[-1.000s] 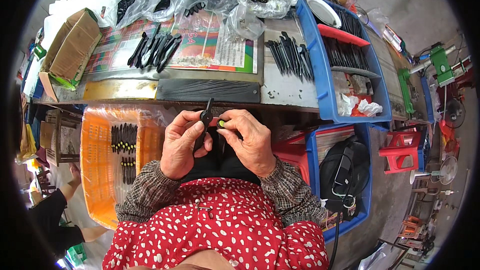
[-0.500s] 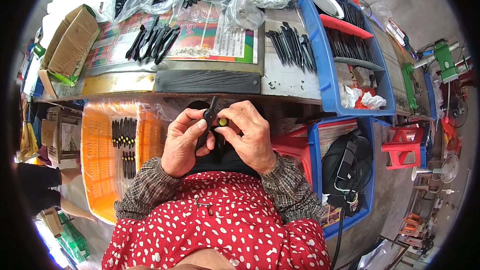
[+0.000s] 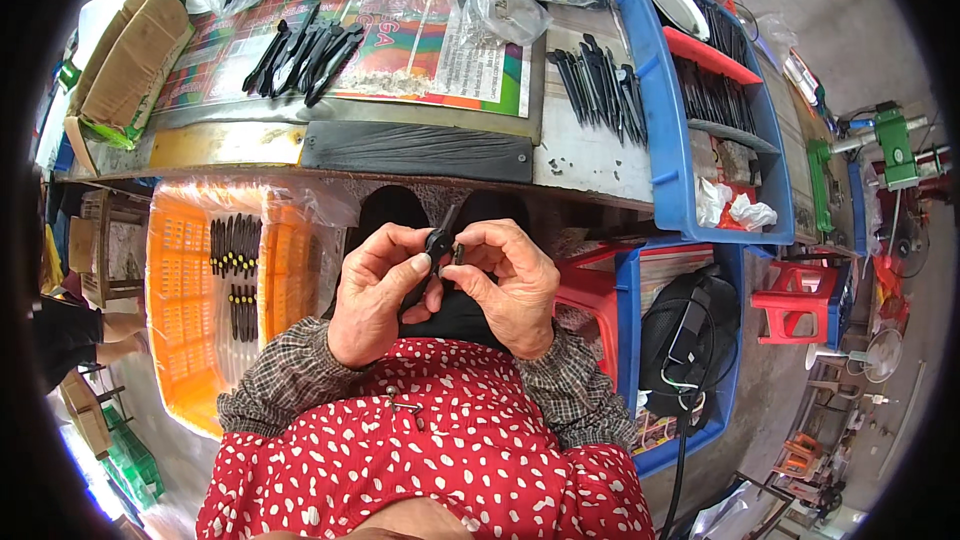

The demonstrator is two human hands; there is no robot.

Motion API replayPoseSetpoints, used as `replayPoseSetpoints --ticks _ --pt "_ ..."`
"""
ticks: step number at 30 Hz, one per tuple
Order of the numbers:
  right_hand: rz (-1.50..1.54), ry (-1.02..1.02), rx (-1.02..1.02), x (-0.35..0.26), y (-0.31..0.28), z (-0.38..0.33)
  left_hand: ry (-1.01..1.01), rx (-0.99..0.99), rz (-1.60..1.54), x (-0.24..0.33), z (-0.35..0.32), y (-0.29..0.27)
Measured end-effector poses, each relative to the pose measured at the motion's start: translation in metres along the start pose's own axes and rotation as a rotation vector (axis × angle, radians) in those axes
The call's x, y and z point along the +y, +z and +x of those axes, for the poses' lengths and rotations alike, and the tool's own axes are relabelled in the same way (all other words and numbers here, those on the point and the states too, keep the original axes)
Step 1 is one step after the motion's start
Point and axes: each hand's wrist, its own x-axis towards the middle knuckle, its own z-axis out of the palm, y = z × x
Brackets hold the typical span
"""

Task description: The person assembles plastic components by hand, joining small parts together, and places the completed pieces into an orange basket.

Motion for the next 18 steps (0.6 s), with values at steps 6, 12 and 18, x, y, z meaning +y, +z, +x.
replayPoseSetpoints --ticks 6,12,18 --pt "-0.076 -0.046 0.045 0.006 0.004 -0.001 -0.006 0.042 0.050 -0.002 -0.002 0.001" --pt "-0.083 -0.082 0.077 0.011 0.003 -0.003 -0.011 0.027 0.079 -0.003 -0.002 0.003" --pt "-0.049 -0.099 0.099 0.013 0.006 -0.004 -0.016 0.034 0.123 -0.004 -0.003 0.002"
